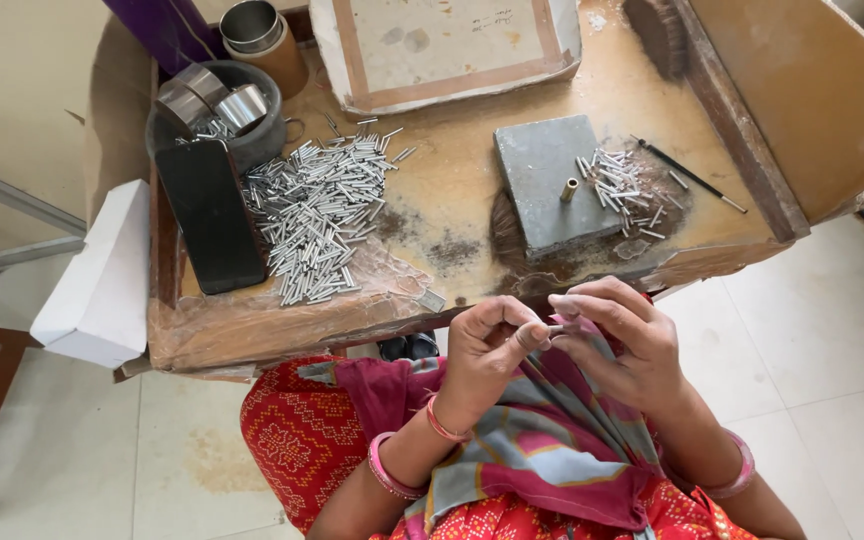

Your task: The person sits at a workbench and picks small metal pins one at a time from a pile, working each piece between the fingers and placing finished pieces on a stone block next to a brass tube fitting. The person occasionally reaches back into the pile to select more pins and continues the same handling cycle.

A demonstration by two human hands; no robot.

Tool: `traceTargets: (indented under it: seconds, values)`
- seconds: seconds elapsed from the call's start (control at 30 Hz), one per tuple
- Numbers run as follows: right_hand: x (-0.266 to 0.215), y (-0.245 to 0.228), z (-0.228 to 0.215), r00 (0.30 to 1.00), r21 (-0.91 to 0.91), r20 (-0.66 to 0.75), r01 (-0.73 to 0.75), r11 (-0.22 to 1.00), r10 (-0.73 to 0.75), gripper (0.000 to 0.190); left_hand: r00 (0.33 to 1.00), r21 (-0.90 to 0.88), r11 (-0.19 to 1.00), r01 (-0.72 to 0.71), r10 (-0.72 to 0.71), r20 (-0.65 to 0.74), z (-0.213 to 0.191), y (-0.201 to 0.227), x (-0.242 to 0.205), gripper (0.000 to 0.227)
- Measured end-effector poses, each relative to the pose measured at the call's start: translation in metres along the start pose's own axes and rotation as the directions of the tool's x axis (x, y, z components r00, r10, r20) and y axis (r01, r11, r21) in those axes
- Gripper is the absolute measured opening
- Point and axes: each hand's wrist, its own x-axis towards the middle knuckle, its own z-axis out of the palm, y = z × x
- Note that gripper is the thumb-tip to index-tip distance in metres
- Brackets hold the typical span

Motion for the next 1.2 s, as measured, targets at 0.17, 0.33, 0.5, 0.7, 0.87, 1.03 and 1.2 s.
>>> traceTargets:
  seconds: [0.17, 0.33, 0.5, 0.7, 0.87, 1.03, 1.2]
  values:
    - [-0.004, 0.006, 0.000, 0.992, -0.053, -0.063, 0.108, 0.993, -0.112, 0.019, 1.000, 0.110, 0.994, 0.012, -0.010, -0.016, 0.002, 0.002, 0.004, 0.009]
    - [-0.005, 0.008, 0.002, 0.994, -0.045, -0.054, 0.096, 0.994, -0.098, 0.016, 0.985, 0.282, 0.943, -0.174, 0.165, 0.058, 0.009, 0.014, 0.009, 0.015]
    - [0.000, 0.001, 0.004, 0.986, -0.053, -0.101, 0.124, 0.991, -0.129, 0.016, 0.952, 0.451, 0.844, -0.291, 0.303, 0.046, 0.017, 0.034, 0.008, 0.015]
    - [-0.007, 0.003, 0.000, 0.993, -0.001, -0.062, 0.104, 0.995, -0.104, 0.015, 0.980, 0.254, 0.947, -0.195, 0.177, 0.092, 0.010, 0.020, 0.003, 0.014]
    - [-0.006, 0.001, 0.000, 0.992, 0.060, -0.075, 0.103, 0.993, -0.098, 0.014, 0.990, 0.203, 0.972, -0.120, 0.103, 0.093, 0.007, 0.018, 0.001, 0.010]
    - [-0.008, -0.008, -0.004, 0.989, -0.054, -0.082, 0.120, 0.991, -0.124, 0.013, 0.982, 0.363, 0.914, -0.182, 0.153, 0.108, 0.016, 0.033, 0.001, 0.013]
    - [-0.014, -0.016, -0.005, 0.990, -0.010, -0.054, 0.130, 0.991, -0.130, 0.015, 0.913, 0.448, 0.797, -0.405, 0.330, 0.239, 0.023, 0.047, -0.001, 0.014]
